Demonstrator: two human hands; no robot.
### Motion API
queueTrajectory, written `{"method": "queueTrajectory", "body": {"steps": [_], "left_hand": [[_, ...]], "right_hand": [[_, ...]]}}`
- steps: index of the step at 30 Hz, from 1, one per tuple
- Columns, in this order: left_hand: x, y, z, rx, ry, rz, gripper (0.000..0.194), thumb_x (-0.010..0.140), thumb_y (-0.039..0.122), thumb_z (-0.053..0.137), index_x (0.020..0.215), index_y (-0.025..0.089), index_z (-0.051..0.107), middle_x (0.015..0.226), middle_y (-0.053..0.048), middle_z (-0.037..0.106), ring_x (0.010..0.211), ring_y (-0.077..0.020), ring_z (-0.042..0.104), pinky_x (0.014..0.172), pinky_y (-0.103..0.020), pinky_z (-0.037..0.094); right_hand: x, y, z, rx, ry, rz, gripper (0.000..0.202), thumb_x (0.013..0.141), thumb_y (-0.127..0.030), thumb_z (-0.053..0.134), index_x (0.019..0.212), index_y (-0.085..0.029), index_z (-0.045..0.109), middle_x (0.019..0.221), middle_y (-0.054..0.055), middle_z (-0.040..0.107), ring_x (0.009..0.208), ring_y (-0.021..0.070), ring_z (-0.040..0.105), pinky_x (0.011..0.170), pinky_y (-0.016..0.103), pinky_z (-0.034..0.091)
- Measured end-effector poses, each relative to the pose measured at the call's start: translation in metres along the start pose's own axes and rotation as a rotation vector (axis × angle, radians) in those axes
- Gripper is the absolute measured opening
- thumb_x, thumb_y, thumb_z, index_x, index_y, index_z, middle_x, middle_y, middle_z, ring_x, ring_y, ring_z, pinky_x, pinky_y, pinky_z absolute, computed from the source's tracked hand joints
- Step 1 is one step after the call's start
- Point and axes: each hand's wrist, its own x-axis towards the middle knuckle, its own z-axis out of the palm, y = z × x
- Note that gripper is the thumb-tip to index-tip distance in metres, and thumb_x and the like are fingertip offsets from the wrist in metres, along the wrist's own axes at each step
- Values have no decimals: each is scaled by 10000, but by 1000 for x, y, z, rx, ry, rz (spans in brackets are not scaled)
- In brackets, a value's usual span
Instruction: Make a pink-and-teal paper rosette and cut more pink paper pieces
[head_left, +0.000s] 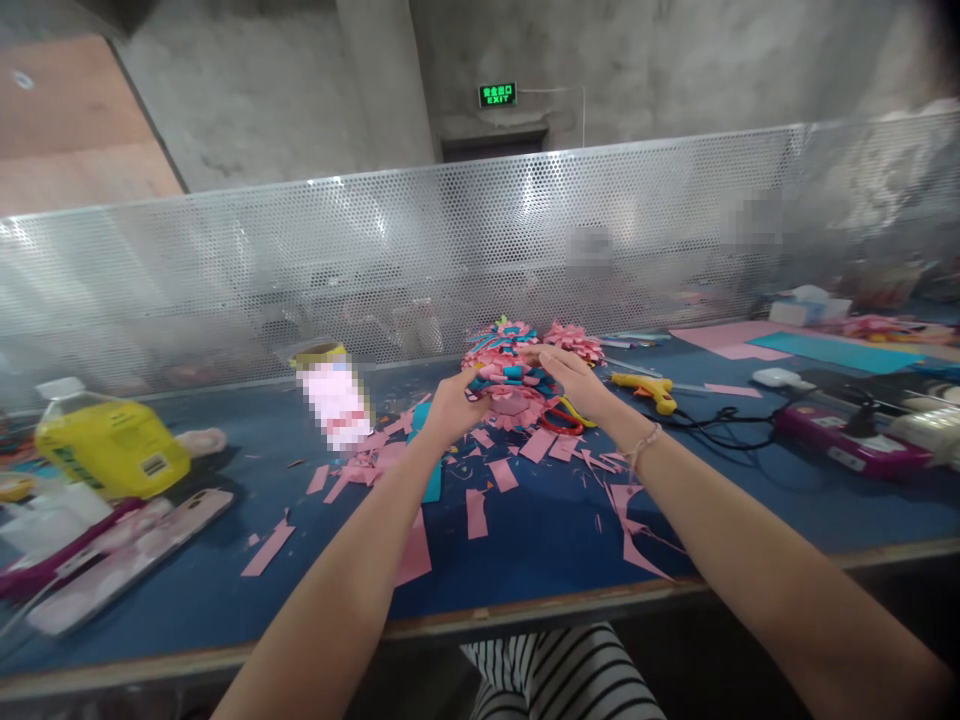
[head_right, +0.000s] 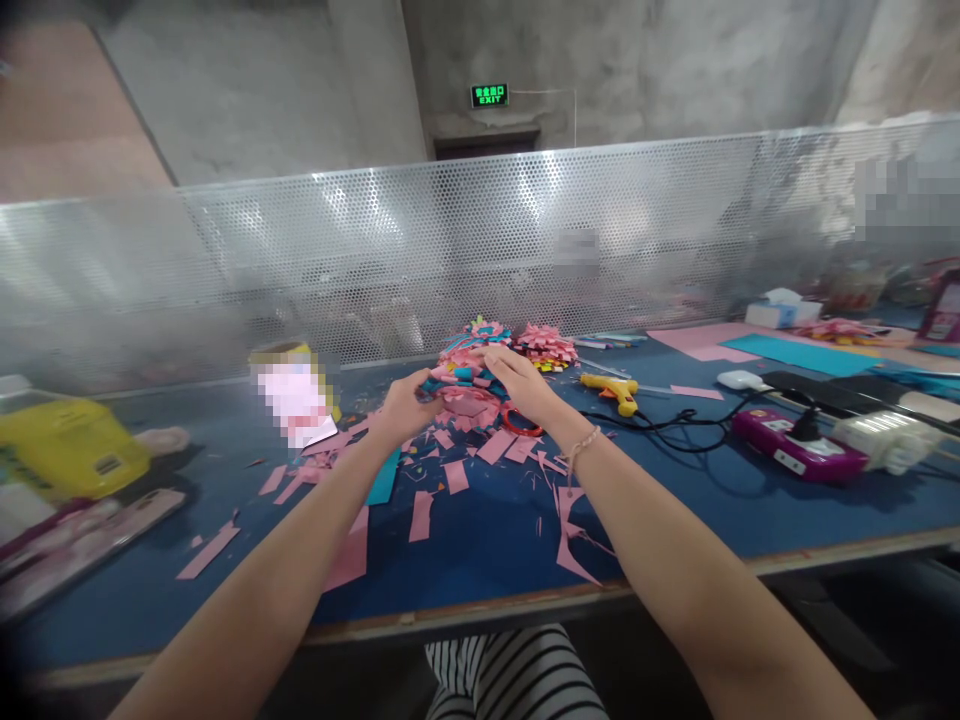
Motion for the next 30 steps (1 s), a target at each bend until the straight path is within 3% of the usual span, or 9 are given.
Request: {"method": "queueTrajectory", "body": {"steps": [5, 13, 17, 22, 26, 30], "left_hand": [[1, -3, 2, -47, 17, 14, 259, 624, 114, 533, 859, 172, 625, 760, -6, 644, 680, -126, 550, 639, -239, 428], [1, 0, 2, -92, -16, -10, 250, 615, 101, 527, 838, 160, 624, 747, -1, 642, 678, -119, 551, 623, -228, 431], [0, -2, 2, -85, -9, -2, 254, 623, 112, 534, 855, 166, 623, 757, 1, 640, 682, -119, 551, 630, -231, 433], [0, -5, 3, -42, 37, 11, 244, 646, 143, 549, 877, 172, 622, 764, -2, 639, 678, -120, 549, 626, -232, 428], [0, -5, 3, -5, 61, 28, 214, 656, 142, 540, 854, 166, 619, 756, -6, 633, 678, -122, 547, 628, -233, 423], [0, -2, 2, 45, 99, 50, 185, 675, 178, 546, 846, 165, 614, 751, -13, 625, 679, -127, 544, 643, -244, 423]], "right_hand": [[-1, -2, -1, -139, -70, -86, 227, 801, -320, 519, 977, -199, 595, 1000, 52, 584, 962, 183, 520, 869, 355, 393], [2, -3, 1, -41, -54, 7, 207, 823, -253, 440, 915, -187, 614, 959, 42, 616, 923, 172, 551, 840, 330, 418], [1, -5, 0, -32, -71, -11, 225, 821, -237, 428, 959, -184, 598, 970, 40, 605, 927, 164, 546, 840, 331, 423], [0, -1, 2, -121, -88, -54, 293, 737, -231, 585, 1028, -197, 563, 1038, 56, 577, 960, 180, 536, 836, 340, 439], [0, 2, 3, -236, -49, -98, 314, 674, -170, 639, 980, -197, 574, 1008, 56, 583, 949, 187, 540, 849, 349, 434], [1, 2, 1, -261, -47, -138, 212, 695, -142, 599, 901, -187, 579, 907, 37, 596, 858, 166, 559, 796, 327, 450]]}}
